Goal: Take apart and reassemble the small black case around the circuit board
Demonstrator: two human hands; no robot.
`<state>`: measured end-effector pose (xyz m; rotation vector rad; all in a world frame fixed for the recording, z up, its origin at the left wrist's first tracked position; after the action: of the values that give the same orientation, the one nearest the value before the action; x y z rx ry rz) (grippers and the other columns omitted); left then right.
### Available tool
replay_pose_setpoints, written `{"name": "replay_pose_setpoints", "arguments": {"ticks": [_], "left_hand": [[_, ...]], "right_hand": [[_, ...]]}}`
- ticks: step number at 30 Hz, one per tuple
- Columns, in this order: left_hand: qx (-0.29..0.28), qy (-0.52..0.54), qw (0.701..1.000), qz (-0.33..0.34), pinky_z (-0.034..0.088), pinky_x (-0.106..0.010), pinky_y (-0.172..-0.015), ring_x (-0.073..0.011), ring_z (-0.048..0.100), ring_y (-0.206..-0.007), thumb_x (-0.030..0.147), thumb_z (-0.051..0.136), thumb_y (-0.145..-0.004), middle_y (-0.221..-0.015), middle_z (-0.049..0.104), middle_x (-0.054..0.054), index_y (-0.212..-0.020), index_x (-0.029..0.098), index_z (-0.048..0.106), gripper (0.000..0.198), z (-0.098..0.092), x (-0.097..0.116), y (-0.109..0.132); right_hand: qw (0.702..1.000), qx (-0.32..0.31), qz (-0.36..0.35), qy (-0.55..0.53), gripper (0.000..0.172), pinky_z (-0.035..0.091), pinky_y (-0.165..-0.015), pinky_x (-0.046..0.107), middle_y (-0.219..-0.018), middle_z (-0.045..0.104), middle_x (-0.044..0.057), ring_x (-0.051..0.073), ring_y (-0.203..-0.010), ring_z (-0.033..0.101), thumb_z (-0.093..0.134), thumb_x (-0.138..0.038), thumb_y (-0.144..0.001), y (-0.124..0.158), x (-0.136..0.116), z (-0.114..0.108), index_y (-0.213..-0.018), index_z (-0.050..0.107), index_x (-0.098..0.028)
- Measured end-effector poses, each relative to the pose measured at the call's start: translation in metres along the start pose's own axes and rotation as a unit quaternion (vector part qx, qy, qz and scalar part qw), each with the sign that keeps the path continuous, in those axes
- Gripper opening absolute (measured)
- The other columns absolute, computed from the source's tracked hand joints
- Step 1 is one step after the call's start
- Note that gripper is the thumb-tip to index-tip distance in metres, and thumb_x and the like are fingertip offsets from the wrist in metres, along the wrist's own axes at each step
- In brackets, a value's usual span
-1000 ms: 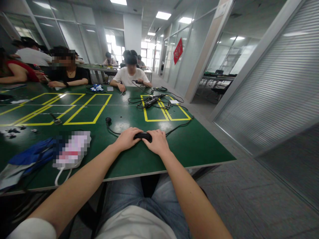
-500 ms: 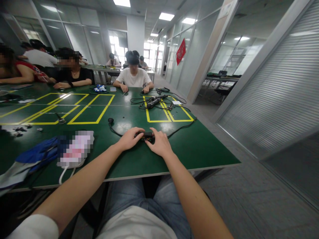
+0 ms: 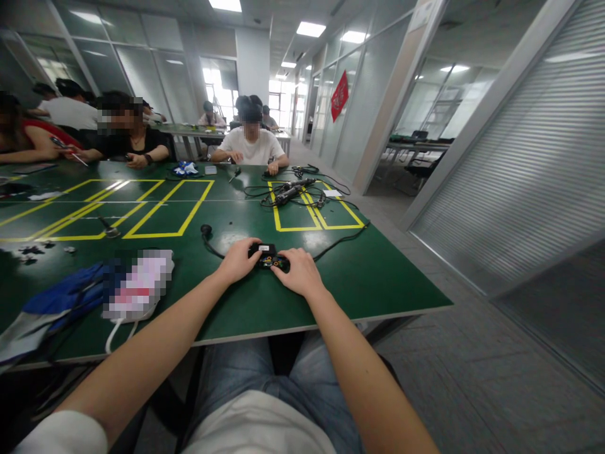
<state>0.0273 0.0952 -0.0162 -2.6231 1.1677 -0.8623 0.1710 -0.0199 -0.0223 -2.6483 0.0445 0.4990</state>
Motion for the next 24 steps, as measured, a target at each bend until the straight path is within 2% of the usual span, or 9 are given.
{"name": "replay_pose_setpoints", "arguments": {"ticks": [3,5,8,10,13,19,22,24], "left_hand": [[0.027,-0.026,0.999,0.000,0.054,-0.046,-0.105,-0.0293,0.065,-0.118,0.030,0.061,-0.098,-0.126,0.070,-0.013,-0.121,0.021,0.071,0.028,-0.007,0.005,0.002],[0.033,-0.064,0.997,-0.003,0.054,-0.045,-0.100,-0.0299,0.065,-0.113,0.034,0.060,-0.098,-0.118,0.070,-0.013,-0.110,0.020,0.073,0.023,-0.013,0.010,0.005],[-0.011,-0.109,0.994,0.010,0.054,-0.045,-0.092,-0.0301,0.067,-0.101,0.042,0.057,-0.101,-0.099,0.071,-0.011,-0.088,0.020,0.073,0.029,-0.014,0.020,0.009],[-0.048,-0.122,0.991,0.025,0.053,-0.044,-0.088,-0.0297,0.068,-0.097,0.047,0.058,-0.100,-0.094,0.071,-0.011,-0.081,0.020,0.071,0.035,-0.012,0.026,0.012],[-0.063,-0.132,0.989,0.036,0.052,-0.041,-0.084,-0.0291,0.069,-0.094,0.051,0.059,-0.099,-0.094,0.071,-0.011,-0.085,0.020,0.070,0.036,-0.011,0.031,0.014],[-0.045,-0.102,0.993,0.033,0.051,-0.036,-0.076,-0.0258,0.069,-0.090,0.051,0.057,-0.102,-0.097,0.071,-0.008,-0.094,0.021,0.066,0.032,-0.013,0.033,0.014],[-0.033,-0.080,0.996,0.029,0.051,-0.036,-0.076,-0.0257,0.069,-0.090,0.050,0.059,-0.101,-0.097,0.072,-0.007,-0.094,0.022,0.066,0.030,-0.016,0.033,0.013],[-0.028,-0.057,0.997,0.032,0.052,-0.035,-0.078,-0.0254,0.069,-0.091,0.048,0.061,-0.100,-0.097,0.073,-0.006,-0.102,0.023,0.069,0.027,-0.019,0.032,0.013]], "right_hand": [[1.000,-0.002,-0.001,0.003,0.030,0.050,-0.097,0.043,-0.114,0.076,0.010,0.029,-0.108,0.065,0.076,-0.040,-0.094,-0.001,0.000,0.001,-0.118,0.076,-0.022],[1.000,-0.004,-0.001,0.004,0.030,0.050,-0.096,0.042,-0.115,0.076,0.010,0.029,-0.108,0.064,0.076,-0.040,-0.095,-0.001,0.000,0.002,-0.119,0.076,-0.022],[1.000,-0.010,0.001,0.005,0.032,0.049,-0.096,0.042,-0.117,0.075,0.009,0.028,-0.110,0.064,0.077,-0.039,-0.095,-0.001,0.001,0.003,-0.122,0.075,-0.022],[1.000,-0.015,0.006,0.003,0.032,0.049,-0.095,0.042,-0.117,0.074,0.009,0.028,-0.110,0.064,0.078,-0.039,-0.095,-0.001,0.002,0.004,-0.121,0.075,-0.021],[1.000,-0.019,0.010,-0.012,0.029,0.050,-0.095,0.042,-0.115,0.073,0.008,0.027,-0.110,0.064,0.080,-0.039,-0.094,-0.003,0.007,0.007,-0.116,0.076,-0.021],[0.999,-0.019,0.016,-0.038,0.031,0.051,-0.096,0.042,-0.112,0.073,0.007,0.027,-0.108,0.065,0.084,-0.041,-0.090,-0.007,0.016,0.012,-0.113,0.076,-0.022],[0.999,-0.022,0.025,-0.037,0.033,0.052,-0.096,0.042,-0.112,0.073,0.008,0.027,-0.108,0.066,0.085,-0.043,-0.089,-0.006,0.017,0.012,-0.113,0.076,-0.022],[0.999,-0.022,0.026,-0.038,0.033,0.052,-0.096,0.043,-0.112,0.073,0.008,0.028,-0.109,0.066,0.085,-0.043,-0.088,-0.006,0.017,0.011,-0.113,0.075,-0.023]]}}
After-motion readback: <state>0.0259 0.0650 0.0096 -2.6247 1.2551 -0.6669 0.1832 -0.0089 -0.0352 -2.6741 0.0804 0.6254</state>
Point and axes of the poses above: each hand's wrist, its own y-axis away from the middle knuckle, its own z-axis out of the palm, x = y × z, the point moved 7 cm from there along -y, towards the middle knuckle
